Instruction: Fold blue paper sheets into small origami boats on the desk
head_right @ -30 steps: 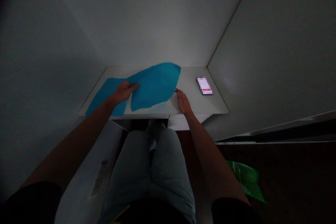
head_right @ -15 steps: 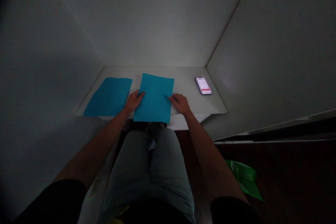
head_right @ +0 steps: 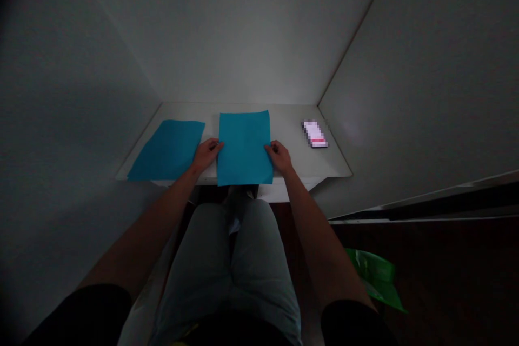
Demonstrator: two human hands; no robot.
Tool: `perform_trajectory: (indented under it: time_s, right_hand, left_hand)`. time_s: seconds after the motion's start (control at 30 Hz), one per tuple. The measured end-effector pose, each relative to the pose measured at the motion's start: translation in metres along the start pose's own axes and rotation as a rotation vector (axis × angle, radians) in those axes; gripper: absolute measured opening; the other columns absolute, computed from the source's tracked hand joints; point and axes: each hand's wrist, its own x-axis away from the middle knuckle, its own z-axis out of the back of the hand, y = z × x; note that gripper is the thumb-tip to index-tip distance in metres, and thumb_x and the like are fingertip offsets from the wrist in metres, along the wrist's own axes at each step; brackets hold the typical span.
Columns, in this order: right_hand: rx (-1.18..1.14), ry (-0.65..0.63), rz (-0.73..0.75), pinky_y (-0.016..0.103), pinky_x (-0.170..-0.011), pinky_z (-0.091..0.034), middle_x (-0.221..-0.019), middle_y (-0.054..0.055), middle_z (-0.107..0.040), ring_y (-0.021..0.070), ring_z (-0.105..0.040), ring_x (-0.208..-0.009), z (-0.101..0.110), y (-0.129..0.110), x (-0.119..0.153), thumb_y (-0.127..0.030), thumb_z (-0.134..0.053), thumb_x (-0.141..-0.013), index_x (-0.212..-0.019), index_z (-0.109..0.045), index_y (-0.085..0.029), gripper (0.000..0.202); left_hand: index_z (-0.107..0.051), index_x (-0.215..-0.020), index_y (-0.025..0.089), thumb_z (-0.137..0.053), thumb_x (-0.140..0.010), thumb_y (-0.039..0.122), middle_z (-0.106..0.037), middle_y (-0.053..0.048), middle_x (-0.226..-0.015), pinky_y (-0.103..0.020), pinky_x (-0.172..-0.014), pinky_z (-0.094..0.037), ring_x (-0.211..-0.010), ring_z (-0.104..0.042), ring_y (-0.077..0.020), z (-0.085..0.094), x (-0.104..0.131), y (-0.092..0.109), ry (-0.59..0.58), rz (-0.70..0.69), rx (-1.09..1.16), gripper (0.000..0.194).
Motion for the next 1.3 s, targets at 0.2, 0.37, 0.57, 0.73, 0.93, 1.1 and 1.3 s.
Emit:
perform_trajectory:
  time_s: [0.2,0.37,0.57,0.73,0.93,1.1,1.3]
  right_hand:
    - [-0.077,0.023,-0.018,0.035,-0.072,-0.053,-0.081,0.002,-0.066,0.0227,-0.061,-0.081,0.001,0.005,-0.004,-0.083,-0.048,-0.096,-0.093,-0.059,-0.028,0.056]
    - [-0.264,-0.007,-0.021,0.032,-0.067,-0.047,-0.076,-0.001,-0.060,0.0198,-0.054,-0.074,0.002,0.004,-0.003,-0.082,-0.064,-0.087,-0.090,-0.058,-0.027,0.055]
    - [-0.443,-0.005,-0.007,0.031,-0.068,-0.045,-0.077,-0.003,-0.058,0.0181,-0.052,-0.072,0.004,0.002,-0.002,-0.076,-0.075,-0.083,-0.098,-0.066,-0.026,0.053]
    - [-0.432,0.024,-0.006,0.032,-0.071,-0.047,-0.079,-0.002,-0.061,0.0190,-0.055,-0.074,0.003,0.004,-0.003,-0.074,-0.075,-0.083,-0.101,-0.067,-0.026,0.052]
    - [-0.454,0.018,-0.005,0.032,-0.069,-0.047,-0.078,-0.003,-0.061,0.0185,-0.054,-0.073,0.002,0.010,-0.006,-0.074,-0.075,-0.084,-0.102,-0.065,-0.027,0.052]
    - [-0.452,-0.040,0.045,0.033,-0.074,-0.049,-0.080,-0.001,-0.062,0.0196,-0.056,-0.077,0.004,0.015,-0.005,-0.069,-0.072,-0.087,-0.094,-0.067,-0.026,0.043]
    - [-0.394,-0.057,0.044,0.036,-0.080,-0.051,-0.095,0.004,-0.074,0.0223,-0.062,-0.084,0.009,0.015,-0.003,-0.055,-0.064,-0.089,-0.098,-0.078,-0.024,0.035]
  left_hand:
    - [-0.068,-0.098,0.019,-0.071,-0.095,0.036,-0.080,-0.009,-0.099,-0.035,-0.086,-0.059,-0.091,-0.074,-0.0210,0.002,-0.003,0.000,-0.005,0.017,0.053,0.017]
    - [-0.069,-0.099,0.020,-0.073,-0.095,0.042,-0.081,-0.009,-0.103,-0.038,-0.091,-0.060,-0.098,-0.076,-0.0236,0.004,-0.010,-0.014,-0.019,-0.006,0.081,0.023]
    - [-0.072,-0.111,0.019,-0.087,-0.081,0.040,-0.081,-0.009,-0.105,-0.042,-0.098,-0.061,-0.100,-0.077,-0.0243,0.006,-0.014,-0.030,-0.110,-0.045,0.174,0.039]
    - [-0.073,-0.105,0.020,-0.089,-0.079,0.042,-0.081,-0.008,-0.101,-0.041,-0.093,-0.061,-0.093,-0.075,-0.0222,0.006,-0.012,-0.029,-0.211,-0.060,0.166,0.038]
    - [-0.070,-0.088,0.021,-0.087,-0.081,0.049,-0.077,-0.004,-0.089,-0.035,-0.083,-0.059,-0.085,-0.070,-0.0200,0.007,-0.013,-0.024,-0.139,-0.102,0.143,0.033]
    - [-0.072,-0.087,0.020,-0.083,-0.081,0.040,-0.078,-0.005,-0.089,-0.037,-0.087,-0.058,-0.086,-0.070,-0.0214,0.009,-0.013,-0.024,-0.135,-0.075,0.212,0.023]
    - [-0.081,-0.096,0.020,-0.065,-0.088,0.022,-0.079,-0.005,-0.093,-0.034,-0.088,-0.057,-0.090,-0.072,-0.0207,0.012,-0.011,-0.023,-0.104,-0.068,0.067,0.018]
